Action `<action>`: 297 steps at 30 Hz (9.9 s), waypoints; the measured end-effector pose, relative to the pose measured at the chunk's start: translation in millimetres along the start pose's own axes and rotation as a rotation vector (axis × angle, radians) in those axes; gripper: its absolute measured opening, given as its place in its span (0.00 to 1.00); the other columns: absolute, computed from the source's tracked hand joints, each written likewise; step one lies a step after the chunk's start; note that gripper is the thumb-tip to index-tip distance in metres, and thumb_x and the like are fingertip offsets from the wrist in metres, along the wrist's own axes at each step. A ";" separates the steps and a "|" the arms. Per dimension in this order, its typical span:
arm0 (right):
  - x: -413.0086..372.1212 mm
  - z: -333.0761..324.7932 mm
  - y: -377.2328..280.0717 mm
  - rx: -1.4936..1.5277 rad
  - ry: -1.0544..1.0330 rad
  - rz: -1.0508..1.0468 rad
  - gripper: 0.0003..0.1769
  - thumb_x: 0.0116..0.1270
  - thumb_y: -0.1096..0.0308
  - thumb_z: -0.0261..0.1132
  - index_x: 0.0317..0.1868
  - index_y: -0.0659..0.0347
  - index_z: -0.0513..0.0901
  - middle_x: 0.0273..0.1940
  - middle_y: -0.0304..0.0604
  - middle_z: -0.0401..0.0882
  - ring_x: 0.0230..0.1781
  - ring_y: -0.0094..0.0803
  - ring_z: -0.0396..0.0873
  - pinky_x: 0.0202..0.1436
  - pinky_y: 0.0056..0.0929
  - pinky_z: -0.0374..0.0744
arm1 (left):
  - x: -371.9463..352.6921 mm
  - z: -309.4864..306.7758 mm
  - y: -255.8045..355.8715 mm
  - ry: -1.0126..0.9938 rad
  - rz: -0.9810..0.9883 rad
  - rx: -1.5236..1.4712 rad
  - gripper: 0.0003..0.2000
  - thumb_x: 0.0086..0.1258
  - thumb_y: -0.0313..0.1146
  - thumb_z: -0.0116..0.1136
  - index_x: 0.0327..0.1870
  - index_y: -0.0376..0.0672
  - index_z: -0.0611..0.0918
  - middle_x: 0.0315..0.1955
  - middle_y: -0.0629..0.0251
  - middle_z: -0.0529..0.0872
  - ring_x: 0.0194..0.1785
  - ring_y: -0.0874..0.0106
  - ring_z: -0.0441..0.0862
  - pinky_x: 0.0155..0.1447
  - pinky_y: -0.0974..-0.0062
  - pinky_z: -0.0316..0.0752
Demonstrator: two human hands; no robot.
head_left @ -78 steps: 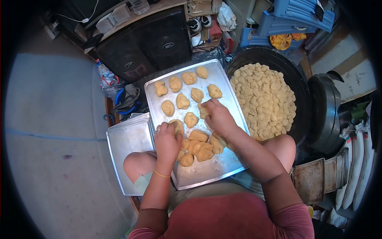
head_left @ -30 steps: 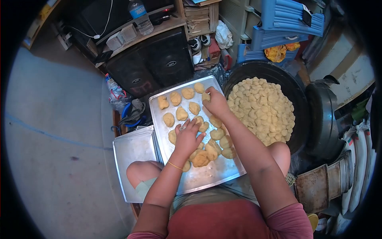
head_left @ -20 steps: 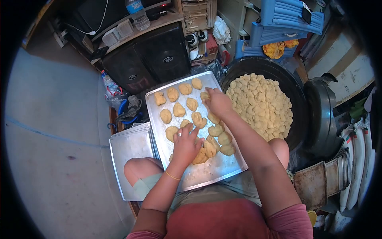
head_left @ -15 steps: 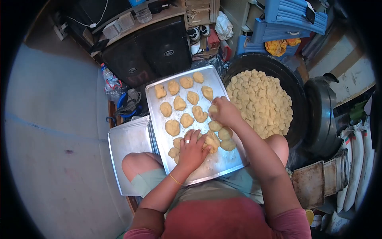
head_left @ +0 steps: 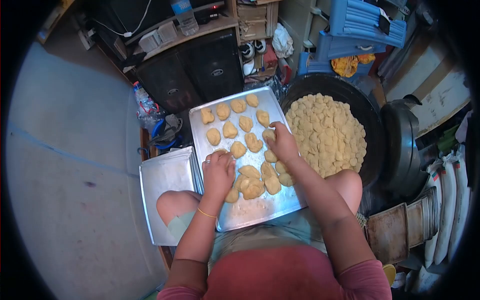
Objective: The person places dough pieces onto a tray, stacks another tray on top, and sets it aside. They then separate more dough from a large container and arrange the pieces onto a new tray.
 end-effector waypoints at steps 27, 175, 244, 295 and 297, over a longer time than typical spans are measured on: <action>-53.0 -10.5 -6.7 -0.160 -0.287 -0.022 0.18 0.54 0.62 0.69 0.43 0.59 0.79 0.42 0.48 0.77 0.45 0.46 0.77 0.54 0.42 0.74 | -58.7 8.0 -23.8 -0.189 -0.064 -0.197 0.18 0.64 0.33 0.60 0.55 0.40 0.79 0.53 0.53 0.78 0.56 0.54 0.75 0.58 0.57 0.70; -153.9 -42.2 -25.8 -0.480 -0.220 -0.211 0.38 0.49 0.50 0.73 0.64 0.40 0.74 0.67 0.53 0.60 0.60 0.50 0.64 0.60 0.47 0.65 | -99.1 51.4 81.1 -0.224 0.303 0.108 0.23 0.56 0.40 0.67 0.53 0.45 0.79 0.57 0.56 0.75 0.59 0.60 0.71 0.60 0.57 0.59; -155.5 -40.5 -2.2 0.211 0.026 -0.046 0.35 0.53 0.79 0.65 0.64 0.63 0.70 0.57 0.56 0.70 0.56 0.50 0.71 0.59 0.40 0.73 | -76.7 45.6 74.2 -0.340 0.046 -0.274 0.18 0.62 0.37 0.62 0.53 0.42 0.81 0.33 0.53 0.81 0.38 0.57 0.79 0.47 0.60 0.71; -176.1 14.2 -81.0 -0.355 -0.200 -0.426 0.25 0.59 0.59 0.68 0.57 0.53 0.77 0.38 0.39 0.74 0.46 0.36 0.72 0.54 0.42 0.66 | -134.3 1.5 -12.5 -0.128 -0.170 -0.348 0.16 0.66 0.26 0.61 0.55 0.39 0.82 0.51 0.54 0.75 0.43 0.68 0.80 0.46 0.74 0.77; -175.6 9.2 -85.4 -0.330 -0.197 -0.400 0.26 0.59 0.59 0.68 0.58 0.53 0.77 0.37 0.38 0.73 0.46 0.36 0.71 0.54 0.43 0.66 | -134.4 3.4 -13.2 -0.070 -0.172 -0.383 0.15 0.67 0.26 0.60 0.55 0.39 0.82 0.53 0.54 0.74 0.41 0.69 0.80 0.45 0.74 0.77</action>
Point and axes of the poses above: each hand's wrist, its own x-axis towards the middle knuckle, its own z-axis out of the palm, y = z × x, the point moved 6 cm from there along x, towards the middle knuckle
